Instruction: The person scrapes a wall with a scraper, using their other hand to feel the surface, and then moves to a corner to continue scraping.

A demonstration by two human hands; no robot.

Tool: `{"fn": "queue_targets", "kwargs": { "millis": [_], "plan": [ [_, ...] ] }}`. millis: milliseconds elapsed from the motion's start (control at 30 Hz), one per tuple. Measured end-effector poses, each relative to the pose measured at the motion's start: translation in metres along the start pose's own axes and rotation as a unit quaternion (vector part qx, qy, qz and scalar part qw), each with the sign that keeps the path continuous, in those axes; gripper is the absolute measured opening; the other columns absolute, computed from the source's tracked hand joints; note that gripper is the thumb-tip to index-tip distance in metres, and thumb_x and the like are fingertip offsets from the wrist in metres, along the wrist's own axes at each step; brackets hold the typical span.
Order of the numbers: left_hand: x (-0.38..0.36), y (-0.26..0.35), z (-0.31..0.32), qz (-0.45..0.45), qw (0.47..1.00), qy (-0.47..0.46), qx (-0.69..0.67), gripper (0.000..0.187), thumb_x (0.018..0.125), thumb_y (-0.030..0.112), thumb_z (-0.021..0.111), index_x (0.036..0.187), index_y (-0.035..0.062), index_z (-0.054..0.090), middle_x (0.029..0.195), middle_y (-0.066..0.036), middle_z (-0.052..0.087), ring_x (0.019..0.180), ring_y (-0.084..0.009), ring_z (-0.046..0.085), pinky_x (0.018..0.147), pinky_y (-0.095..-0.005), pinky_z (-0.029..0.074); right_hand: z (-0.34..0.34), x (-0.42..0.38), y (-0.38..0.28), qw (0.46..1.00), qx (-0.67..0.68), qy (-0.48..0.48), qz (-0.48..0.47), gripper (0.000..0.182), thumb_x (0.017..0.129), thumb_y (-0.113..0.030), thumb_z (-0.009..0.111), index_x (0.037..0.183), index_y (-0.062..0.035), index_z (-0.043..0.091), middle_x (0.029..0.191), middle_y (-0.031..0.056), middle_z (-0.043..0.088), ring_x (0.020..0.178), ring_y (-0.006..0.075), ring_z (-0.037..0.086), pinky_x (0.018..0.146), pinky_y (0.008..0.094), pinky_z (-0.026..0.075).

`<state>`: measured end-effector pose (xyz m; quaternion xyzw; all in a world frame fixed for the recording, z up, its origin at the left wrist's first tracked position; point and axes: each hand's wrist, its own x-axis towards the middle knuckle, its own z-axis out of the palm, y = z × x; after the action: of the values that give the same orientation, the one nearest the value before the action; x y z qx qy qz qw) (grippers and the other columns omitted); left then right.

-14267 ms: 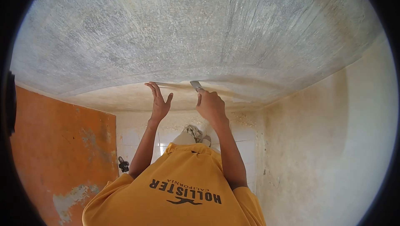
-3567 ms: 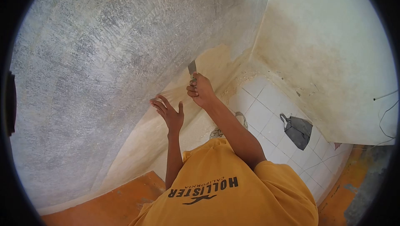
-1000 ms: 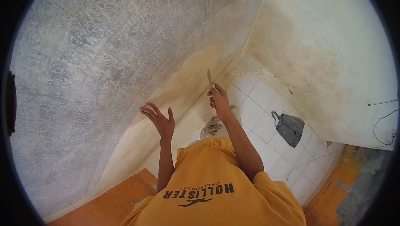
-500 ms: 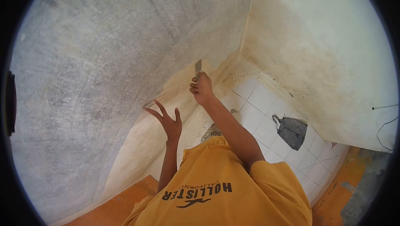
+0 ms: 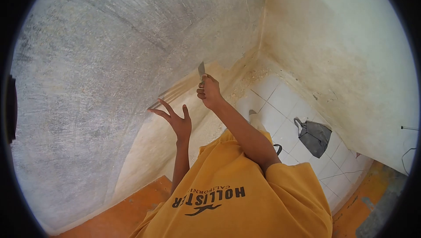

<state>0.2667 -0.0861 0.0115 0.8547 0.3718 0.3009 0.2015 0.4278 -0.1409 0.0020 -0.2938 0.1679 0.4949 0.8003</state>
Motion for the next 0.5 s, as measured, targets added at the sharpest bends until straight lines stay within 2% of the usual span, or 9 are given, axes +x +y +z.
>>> {"fn": "queue_targets", "kwargs": {
  "millis": [133,233,333,433,500],
  "plan": [
    [0.002,0.001,0.007,-0.016,1.0,0.0,0.023,0.1,0.091,0.014,0.068,0.161,0.0134,-0.003,0.153,-0.034,-0.034,0.142,-0.0566,-0.025,0.117,-0.0652,0.004,0.015,-0.018,-0.009,1.0,-0.012,-0.007,0.019,0.005,0.102,-0.019,0.048,0.098,-0.016,0.047,0.071,-0.0031,0.04,0.049,0.0057,0.026,0.04,0.0217,0.019],
    [0.002,0.002,0.011,-0.023,0.999,0.001,0.041,0.101,0.091,0.015,0.069,0.16,0.0121,-0.004,0.152,-0.034,-0.034,0.141,-0.057,-0.027,0.117,-0.0657,0.003,0.0,0.004,-0.013,1.0,-0.008,0.011,-0.002,0.008,0.102,-0.02,0.047,0.103,-0.0129,0.049,0.073,-0.0007,0.039,0.049,0.0067,0.027,0.04,0.0234,0.02],
    [0.002,0.0,0.014,-0.021,0.998,-0.006,0.052,0.101,0.091,0.016,0.069,0.16,0.0101,-0.005,0.152,-0.035,-0.034,0.14,-0.057,-0.027,0.117,-0.0656,0.001,0.004,-0.012,-0.018,0.999,-0.022,-0.014,0.021,0.005,0.102,-0.019,0.048,0.098,-0.0159,0.047,0.07,-0.0032,0.039,0.048,0.0055,0.026,0.04,0.0217,0.019],
    [0.004,-0.003,0.011,-0.012,0.999,-0.007,0.046,0.102,0.091,0.017,0.069,0.16,0.0091,-0.005,0.151,-0.035,-0.034,0.14,-0.057,-0.028,0.117,-0.0653,0.0,-0.002,0.006,-0.011,0.999,-0.023,0.026,-0.002,0.009,0.103,-0.021,0.047,0.104,-0.0122,0.048,0.072,-0.0004,0.04,0.048,0.0063,0.026,0.04,0.0238,0.02],
    [0.003,-0.002,0.012,-0.009,0.999,-0.009,0.048,0.102,0.091,0.017,0.069,0.16,0.0091,-0.006,0.151,-0.035,-0.034,0.14,-0.0572,-0.028,0.117,-0.0655,0.0,-0.015,0.015,-0.013,1.0,-0.016,0.007,0.006,0.009,0.103,-0.021,0.047,0.104,-0.0121,0.048,0.072,-0.0005,0.04,0.049,0.0063,0.026,0.04,0.0239,0.021]
  ]
}}
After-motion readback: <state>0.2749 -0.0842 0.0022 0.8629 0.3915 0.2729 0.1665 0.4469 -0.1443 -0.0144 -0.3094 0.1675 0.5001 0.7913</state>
